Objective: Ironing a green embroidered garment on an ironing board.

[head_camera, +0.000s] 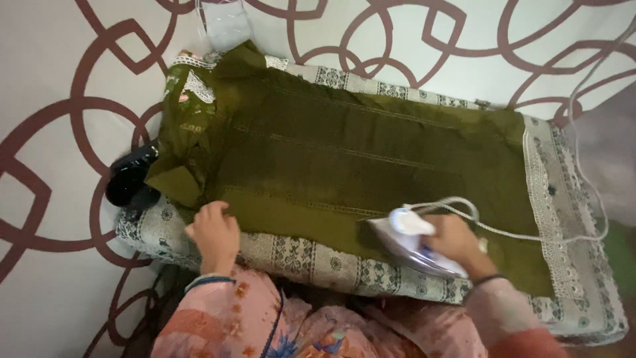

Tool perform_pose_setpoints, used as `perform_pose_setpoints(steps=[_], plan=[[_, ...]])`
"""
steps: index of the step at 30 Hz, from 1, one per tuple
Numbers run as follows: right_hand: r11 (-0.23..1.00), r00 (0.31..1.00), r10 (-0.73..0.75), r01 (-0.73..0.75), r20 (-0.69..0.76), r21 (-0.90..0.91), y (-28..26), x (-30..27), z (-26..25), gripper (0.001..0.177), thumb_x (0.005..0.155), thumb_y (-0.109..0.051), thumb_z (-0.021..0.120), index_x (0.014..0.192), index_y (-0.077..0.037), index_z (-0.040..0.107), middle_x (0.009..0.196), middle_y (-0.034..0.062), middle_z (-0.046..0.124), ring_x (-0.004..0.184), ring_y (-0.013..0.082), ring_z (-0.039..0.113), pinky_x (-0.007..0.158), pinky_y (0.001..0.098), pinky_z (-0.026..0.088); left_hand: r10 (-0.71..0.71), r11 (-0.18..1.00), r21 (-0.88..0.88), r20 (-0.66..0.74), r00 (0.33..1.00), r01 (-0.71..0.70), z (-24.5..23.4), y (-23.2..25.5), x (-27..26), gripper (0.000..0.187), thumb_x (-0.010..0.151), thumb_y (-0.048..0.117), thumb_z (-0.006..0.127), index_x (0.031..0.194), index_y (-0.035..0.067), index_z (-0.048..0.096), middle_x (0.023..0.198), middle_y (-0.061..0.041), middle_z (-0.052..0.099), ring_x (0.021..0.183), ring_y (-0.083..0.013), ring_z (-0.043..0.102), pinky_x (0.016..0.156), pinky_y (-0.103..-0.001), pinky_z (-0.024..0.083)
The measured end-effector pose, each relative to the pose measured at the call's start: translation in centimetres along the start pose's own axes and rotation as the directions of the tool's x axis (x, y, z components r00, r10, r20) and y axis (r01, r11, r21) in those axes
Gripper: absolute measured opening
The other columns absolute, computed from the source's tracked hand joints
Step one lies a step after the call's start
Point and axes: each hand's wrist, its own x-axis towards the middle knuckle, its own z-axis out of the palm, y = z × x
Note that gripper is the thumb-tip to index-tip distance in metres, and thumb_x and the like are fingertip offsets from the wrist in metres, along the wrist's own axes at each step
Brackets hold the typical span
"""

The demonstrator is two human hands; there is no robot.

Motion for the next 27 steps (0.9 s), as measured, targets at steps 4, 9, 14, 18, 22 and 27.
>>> perform_pose_setpoints(steps=[4,9,14,18,22,27], plan=[[0.942,0.965,-0.258,0.241,-0.044,-0.232,-7.5,5.0,3.0,0.035,0.065,-0.032,0.077,0.095,-0.015,0.074,0.084,0.0184,0.074,0.082,0.0412,0.071,0.076,0.0522,0.056,0.079,0.96,-0.273,0.078,0.994,-0.055,4.8,1.3,1.7,0.032,0.083,0.004,0.062,0.115,0.007,0.065,0.12,-0.016,0.068,0.116,-0.0359,0.062,0.1,-0.051,0.045],[0.947,0.953,-0.274,0.243,-0.131,-0.21,-18.6,10.3,6.0,0.023,0.075,-0.029,0.071,0.091,-0.014,0.071,0.081,0.0172,0.073,0.08,0.0393,0.072,0.073,0.0522,0.056,0.117,0.903,-0.426,0.138,0.984,-0.048,8.5,2.4,6.6,0.038,0.091,0.003,0.056,0.13,0.0,0.059,0.134,-0.023,0.063,0.128,-0.0412,0.056,0.112,-0.048,0.042],[0.946,0.949,-0.259,0.211,-0.182,-0.244,-22.7,16.7,6.8,0.02,0.081,-0.029,0.068,0.091,-0.012,0.067,0.085,0.0161,0.074,0.082,0.0399,0.071,0.073,0.0538,0.056,0.095,0.885,-0.461,0.037,0.995,-0.067,10.9,1.0,7.7,0.05,0.095,0.01,0.055,0.143,-0.004,0.049,0.148,-0.027,0.052,0.137,-0.044,0.047,0.117,-0.049,0.035],[0.96,0.963,-0.188,0.138,-0.193,-0.245,-24.0,20.8,5.7,0.028,0.079,-0.035,0.071,0.092,-0.01,0.065,0.086,0.0181,0.074,0.082,0.0415,0.071,0.073,0.0543,0.056,0.168,0.982,-0.104,0.138,0.976,-0.154,9.9,2.5,7.2,0.065,0.1,0.034,0.049,0.153,-0.002,0.039,0.159,-0.022,0.04,0.148,-0.0373,0.034,0.122,-0.052,0.023],[0.963,0.946,-0.159,0.085,-0.284,-0.255,-24.4,25.8,5.1,0.022,0.081,-0.03,0.069,0.092,-0.011,0.068,0.088,0.0199,0.074,0.084,0.0423,0.071,0.075,0.0551,0.056,0.141,0.974,0.139,0.237,0.961,-0.177,9.7,3.5,7.6,0.077,0.099,0.05,0.044,0.157,0.001,0.031,0.165,-0.017,0.028,0.153,-0.032,0.023,0.123,-0.053,0.015],[0.986,0.963,-0.039,-0.006,-0.267,-0.165,-26.2,28.8,3.8,0.029,0.082,-0.033,0.069,0.1,-0.011,0.073,0.094,0.0213,0.074,0.089,0.0423,0.072,0.08,0.053,0.057,0.119,0.966,0.191,0.271,0.955,-0.174,9.0,4.0,8.1,0.078,0.099,0.052,0.043,0.157,0.002,0.028,0.166,-0.016,0.024,0.153,-0.031,0.021,0.123,-0.053,0.014]])
